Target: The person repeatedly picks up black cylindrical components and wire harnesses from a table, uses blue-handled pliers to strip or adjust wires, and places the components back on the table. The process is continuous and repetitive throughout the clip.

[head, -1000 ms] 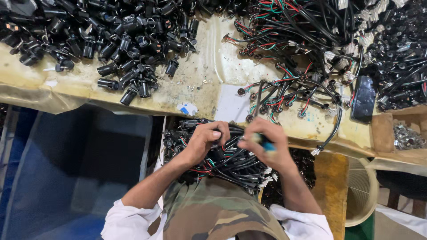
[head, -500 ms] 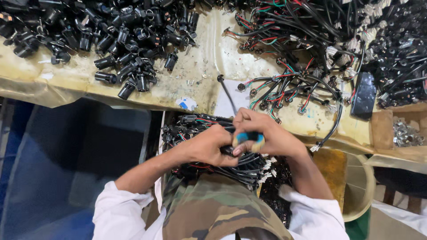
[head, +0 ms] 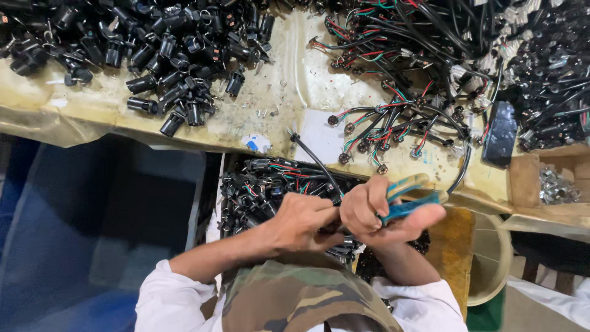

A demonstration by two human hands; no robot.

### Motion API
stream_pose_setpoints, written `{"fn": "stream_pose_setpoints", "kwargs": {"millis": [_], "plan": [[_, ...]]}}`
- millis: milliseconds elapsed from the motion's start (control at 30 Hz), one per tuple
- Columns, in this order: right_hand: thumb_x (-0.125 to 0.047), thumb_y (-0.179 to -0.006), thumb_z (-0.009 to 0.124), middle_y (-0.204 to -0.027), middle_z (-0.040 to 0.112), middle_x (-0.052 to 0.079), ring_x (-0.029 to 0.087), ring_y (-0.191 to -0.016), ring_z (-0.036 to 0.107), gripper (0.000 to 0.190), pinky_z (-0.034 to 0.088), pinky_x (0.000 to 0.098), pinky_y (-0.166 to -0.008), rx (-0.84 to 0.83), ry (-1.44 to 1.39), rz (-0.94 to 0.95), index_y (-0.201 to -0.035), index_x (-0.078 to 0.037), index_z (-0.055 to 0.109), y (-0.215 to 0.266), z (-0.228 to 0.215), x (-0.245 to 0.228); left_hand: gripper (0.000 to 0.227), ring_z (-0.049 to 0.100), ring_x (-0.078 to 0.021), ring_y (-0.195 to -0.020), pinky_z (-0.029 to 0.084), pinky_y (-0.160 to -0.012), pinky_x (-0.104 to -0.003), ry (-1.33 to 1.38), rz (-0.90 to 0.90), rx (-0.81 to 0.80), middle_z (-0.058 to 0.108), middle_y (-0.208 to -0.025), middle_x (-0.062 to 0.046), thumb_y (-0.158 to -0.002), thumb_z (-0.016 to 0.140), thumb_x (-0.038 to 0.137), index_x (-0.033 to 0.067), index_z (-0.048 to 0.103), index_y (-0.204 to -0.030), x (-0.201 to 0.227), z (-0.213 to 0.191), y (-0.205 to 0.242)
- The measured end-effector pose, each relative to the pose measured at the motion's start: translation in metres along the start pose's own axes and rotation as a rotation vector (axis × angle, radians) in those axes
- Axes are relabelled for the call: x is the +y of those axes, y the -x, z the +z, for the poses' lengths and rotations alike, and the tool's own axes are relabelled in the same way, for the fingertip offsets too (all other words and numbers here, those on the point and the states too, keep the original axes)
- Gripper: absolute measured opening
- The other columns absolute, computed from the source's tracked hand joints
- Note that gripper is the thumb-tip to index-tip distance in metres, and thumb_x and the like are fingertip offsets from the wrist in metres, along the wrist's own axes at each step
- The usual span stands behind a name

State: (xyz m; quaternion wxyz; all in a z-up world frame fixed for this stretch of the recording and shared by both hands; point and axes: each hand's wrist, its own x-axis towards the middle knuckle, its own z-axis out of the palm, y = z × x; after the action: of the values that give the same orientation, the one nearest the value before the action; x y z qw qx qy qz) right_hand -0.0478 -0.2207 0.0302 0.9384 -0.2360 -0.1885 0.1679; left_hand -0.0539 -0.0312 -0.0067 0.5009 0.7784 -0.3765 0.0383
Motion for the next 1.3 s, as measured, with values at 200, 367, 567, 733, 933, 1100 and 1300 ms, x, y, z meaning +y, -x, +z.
{"fn": "stream_pose_setpoints", "kwargs": {"millis": [200,367,567,733,933,1100,1300], "plan": [[-0.065,-0.09,0.069,-0.056,0.037,-0.004,0.011,-0.044,0.029,0.061,0.024,0.0304,-0.041,0.088,0.172,-0.014,-0.072,-0.014,0.041,0.01,0.005,0.014,0.03,0.063,-0.0291,-0.064,0.047,-0.052,-0.04,0.094,-0.051,0.057,0.061,-0.073,-0.007,-0.075,0.085,0.026,0.0087,0.062,-0.083,-0.003,0.011,0.006],[-0.056,-0.096,0.069,-0.061,0.043,0.0,0.013,-0.051,0.038,0.054,0.032,0.0298,-0.049,0.103,0.219,0.091,-0.079,-0.012,0.044,-0.002,-0.005,-0.013,0.024,0.066,-0.0294,-0.071,0.049,-0.059,-0.042,0.161,-0.016,-0.09,0.063,-0.077,-0.006,-0.077,0.08,0.025,0.0096,0.064,-0.086,0.015,-0.028,-0.019],[-0.015,-0.085,0.079,-0.081,0.067,0.007,0.023,-0.067,0.064,0.019,0.049,0.0354,-0.059,-0.144,1.757,-0.004,-0.095,-0.008,0.065,-0.105,-0.082,-0.043,0.026,0.066,-0.0288,-0.095,0.052,-0.08,-0.042,0.192,0.211,-0.552,0.067,-0.094,-0.008,-0.08,0.074,0.022,0.0093,0.07,-0.102,0.019,-0.084,-0.008],[-0.007,-0.077,0.083,-0.085,0.068,0.012,0.036,-0.083,0.067,0.026,0.051,0.0455,-0.069,-0.484,2.23,0.117,-0.096,-0.008,0.065,-0.121,-0.114,-0.029,0.062,0.059,-0.0403,-0.114,0.049,-0.093,-0.045,0.229,0.201,-0.567,0.062,-0.122,-0.022,-0.077,0.079,0.022,-0.0027,0.062,-0.13,-0.018,-0.084,0.001],[-0.008,-0.082,0.08,-0.093,0.067,0.015,0.037,-0.079,0.066,0.022,0.051,0.0458,-0.066,-0.098,2.106,-0.002,-0.098,-0.006,0.064,-0.073,-0.095,0.023,0.047,0.058,-0.0393,-0.111,0.048,-0.095,-0.047,-0.737,-0.434,0.4,0.063,-0.118,-0.021,-0.092,0.075,0.016,-0.0042,0.062,-0.132,-0.129,-0.112,-0.028],[-0.028,-0.079,0.082,-0.085,0.067,0.012,0.036,-0.079,0.068,0.032,0.053,0.0455,-0.069,0.151,2.009,0.33,-0.095,-0.008,0.063,-0.082,-0.103,0.033,0.038,0.061,-0.0351,-0.1,0.05,-0.086,-0.044,-0.672,-0.446,0.42,0.063,-0.105,-0.016,-0.081,0.08,0.018,0.0019,0.068,-0.114,-0.167,-0.114,-0.028],[-0.022,-0.075,0.083,-0.101,0.06,0.023,0.042,-0.081,0.064,0.044,0.052,0.0506,-0.068,0.098,2.064,0.208,-0.108,-0.003,0.062,-0.068,-0.112,0.032,0.028,0.064,-0.0259,-0.104,0.054,-0.092,-0.037,0.447,-0.242,0.68,0.063,-0.115,-0.014,-0.099,0.07,0.025,0.0092,0.062,-0.12,-0.15,-0.092,-0.05]]}}
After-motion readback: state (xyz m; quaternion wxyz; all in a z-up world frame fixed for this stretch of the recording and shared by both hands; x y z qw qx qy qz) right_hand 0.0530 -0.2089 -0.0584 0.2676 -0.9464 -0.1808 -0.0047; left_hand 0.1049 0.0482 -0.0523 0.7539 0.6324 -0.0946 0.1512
